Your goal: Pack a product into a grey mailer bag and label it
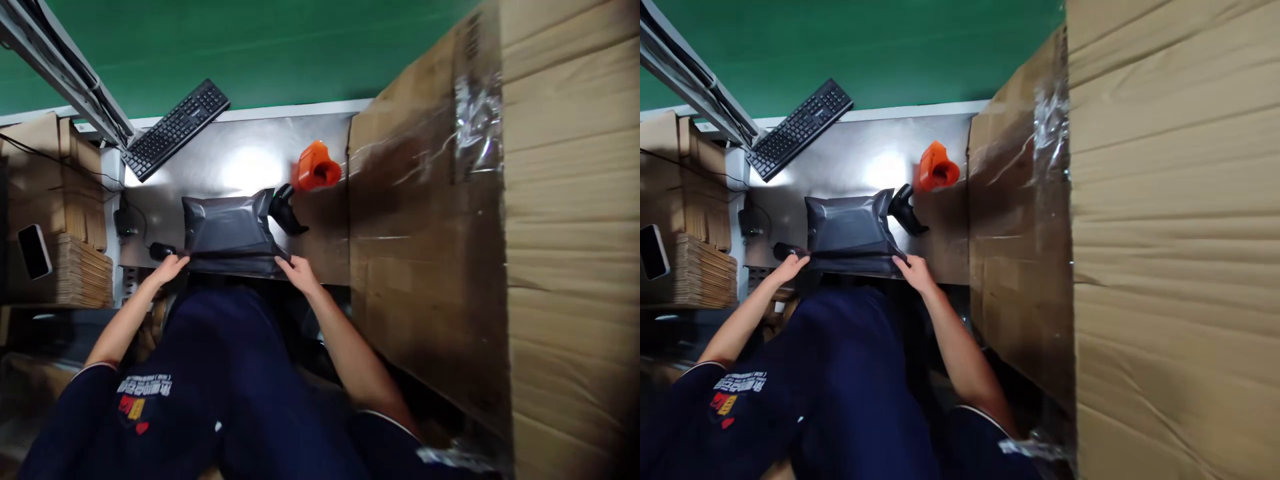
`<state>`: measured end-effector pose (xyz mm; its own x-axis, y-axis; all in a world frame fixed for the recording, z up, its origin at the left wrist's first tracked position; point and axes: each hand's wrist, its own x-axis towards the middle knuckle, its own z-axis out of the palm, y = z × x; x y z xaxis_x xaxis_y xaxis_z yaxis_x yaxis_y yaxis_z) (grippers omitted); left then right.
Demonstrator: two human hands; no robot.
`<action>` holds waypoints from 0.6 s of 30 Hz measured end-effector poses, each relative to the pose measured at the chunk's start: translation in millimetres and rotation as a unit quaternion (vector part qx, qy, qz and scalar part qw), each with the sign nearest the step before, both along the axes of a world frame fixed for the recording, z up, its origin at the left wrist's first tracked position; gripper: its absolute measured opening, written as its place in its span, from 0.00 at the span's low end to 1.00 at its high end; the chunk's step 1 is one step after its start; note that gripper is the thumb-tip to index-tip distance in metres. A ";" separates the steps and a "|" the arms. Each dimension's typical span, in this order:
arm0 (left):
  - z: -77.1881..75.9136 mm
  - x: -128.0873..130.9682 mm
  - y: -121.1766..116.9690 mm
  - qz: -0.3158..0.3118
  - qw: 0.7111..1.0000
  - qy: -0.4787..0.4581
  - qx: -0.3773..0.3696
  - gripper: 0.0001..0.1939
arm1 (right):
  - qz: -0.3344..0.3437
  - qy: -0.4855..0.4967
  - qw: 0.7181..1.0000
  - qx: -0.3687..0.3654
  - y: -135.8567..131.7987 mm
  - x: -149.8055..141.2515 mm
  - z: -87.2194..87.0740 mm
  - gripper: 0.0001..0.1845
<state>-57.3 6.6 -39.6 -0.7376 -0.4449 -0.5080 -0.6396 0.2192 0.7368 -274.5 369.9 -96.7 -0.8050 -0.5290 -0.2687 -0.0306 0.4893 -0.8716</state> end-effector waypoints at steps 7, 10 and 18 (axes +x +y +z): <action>-7.8 -43.7 15.9 0.200 0.965 0.096 -0.140 0.21 | -0.139 0.034 0.988 -0.062 -68.3 -13.3 10.2 0.36; -4.1 -53.7 19.4 0.232 0.948 0.093 -0.199 0.18 | -0.114 0.022 0.991 -0.064 -83.8 -26.6 5.9 0.40; -3.4 -79.4 4.4 0.184 0.954 0.045 -0.233 0.22 | -0.106 0.051 0.992 0.055 -96.5 -53.6 -2.7 0.48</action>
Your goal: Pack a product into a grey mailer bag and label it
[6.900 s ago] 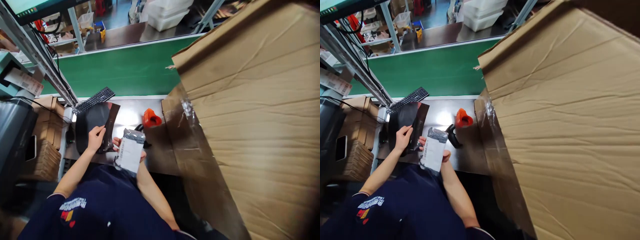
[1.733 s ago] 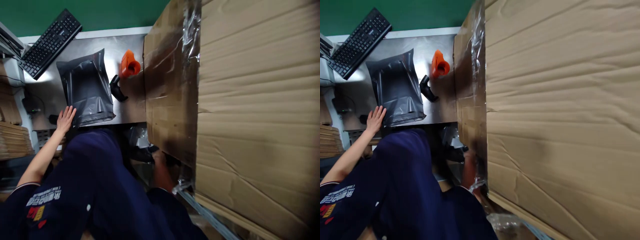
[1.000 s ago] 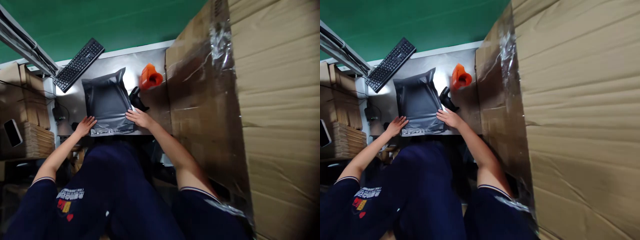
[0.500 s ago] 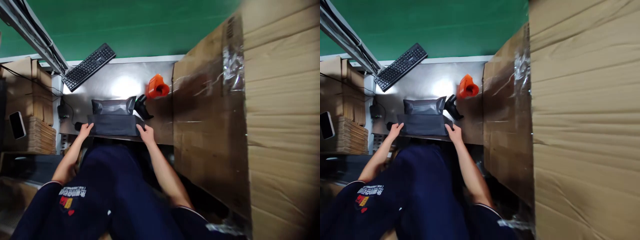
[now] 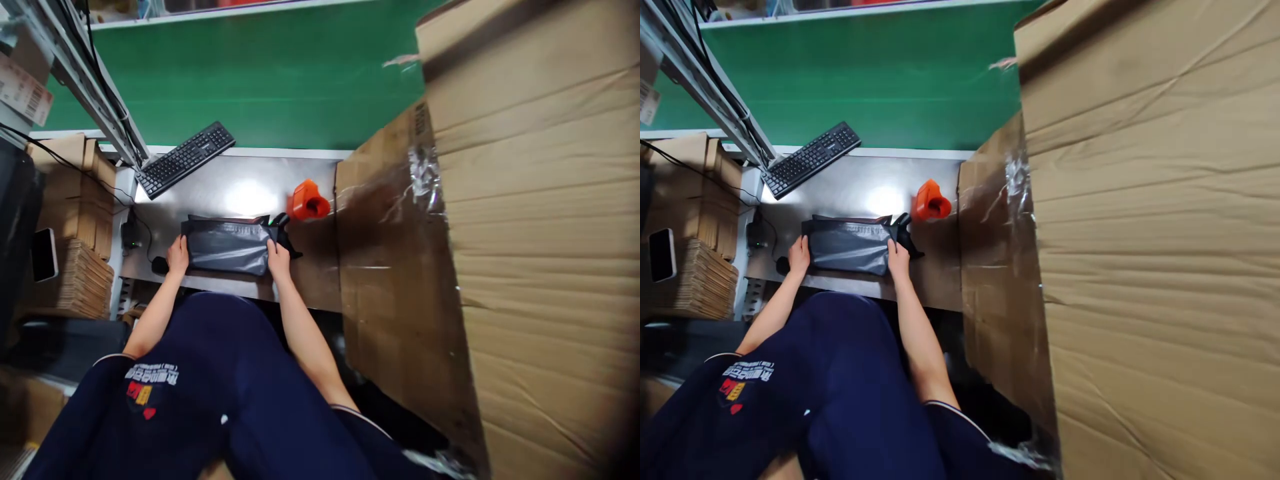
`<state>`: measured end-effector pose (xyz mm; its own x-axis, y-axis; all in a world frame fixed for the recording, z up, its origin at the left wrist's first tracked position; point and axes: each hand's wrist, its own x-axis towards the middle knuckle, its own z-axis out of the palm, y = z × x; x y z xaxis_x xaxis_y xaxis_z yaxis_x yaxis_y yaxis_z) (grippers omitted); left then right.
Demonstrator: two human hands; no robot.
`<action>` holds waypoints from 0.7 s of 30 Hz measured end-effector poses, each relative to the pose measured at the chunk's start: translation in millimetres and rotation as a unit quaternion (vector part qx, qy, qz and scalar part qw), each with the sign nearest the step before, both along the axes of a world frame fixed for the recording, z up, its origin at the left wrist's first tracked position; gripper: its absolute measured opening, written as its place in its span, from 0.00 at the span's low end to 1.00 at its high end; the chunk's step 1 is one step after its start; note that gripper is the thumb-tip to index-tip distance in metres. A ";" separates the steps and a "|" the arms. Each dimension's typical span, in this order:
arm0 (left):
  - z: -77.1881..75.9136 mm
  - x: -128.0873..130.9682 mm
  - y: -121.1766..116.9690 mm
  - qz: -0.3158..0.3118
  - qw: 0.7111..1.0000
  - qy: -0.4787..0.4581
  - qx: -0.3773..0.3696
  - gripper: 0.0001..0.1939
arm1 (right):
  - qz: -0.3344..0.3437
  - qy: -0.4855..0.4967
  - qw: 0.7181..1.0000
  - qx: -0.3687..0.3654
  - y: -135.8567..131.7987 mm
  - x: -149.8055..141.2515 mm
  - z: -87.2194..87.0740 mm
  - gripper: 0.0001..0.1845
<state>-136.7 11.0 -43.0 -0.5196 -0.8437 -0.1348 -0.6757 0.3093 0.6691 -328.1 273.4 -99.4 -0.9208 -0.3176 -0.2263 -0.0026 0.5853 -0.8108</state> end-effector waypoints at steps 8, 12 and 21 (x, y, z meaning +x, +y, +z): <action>-3.8 -5.2 3.3 0.019 0.992 -0.118 0.050 0.29 | -0.021 -0.027 0.985 0.171 -2.9 8.2 2.5 0.30; 12.1 -2.5 16.1 -0.081 0.990 -0.098 -0.069 0.38 | 0.015 0.128 0.976 0.176 0.1 25.3 19.1 0.33; -17.2 -51.7 36.0 -0.347 0.919 -0.129 -0.137 0.38 | 0.258 0.245 0.924 0.139 -71.1 46.0 15.6 0.31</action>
<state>-188.4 47.0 -60.2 -0.9259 -0.3416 -0.1615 -0.3773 0.8584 0.3476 -282.1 202.3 -83.8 -0.6769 -0.7350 0.0399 -0.6665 0.5890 -0.4570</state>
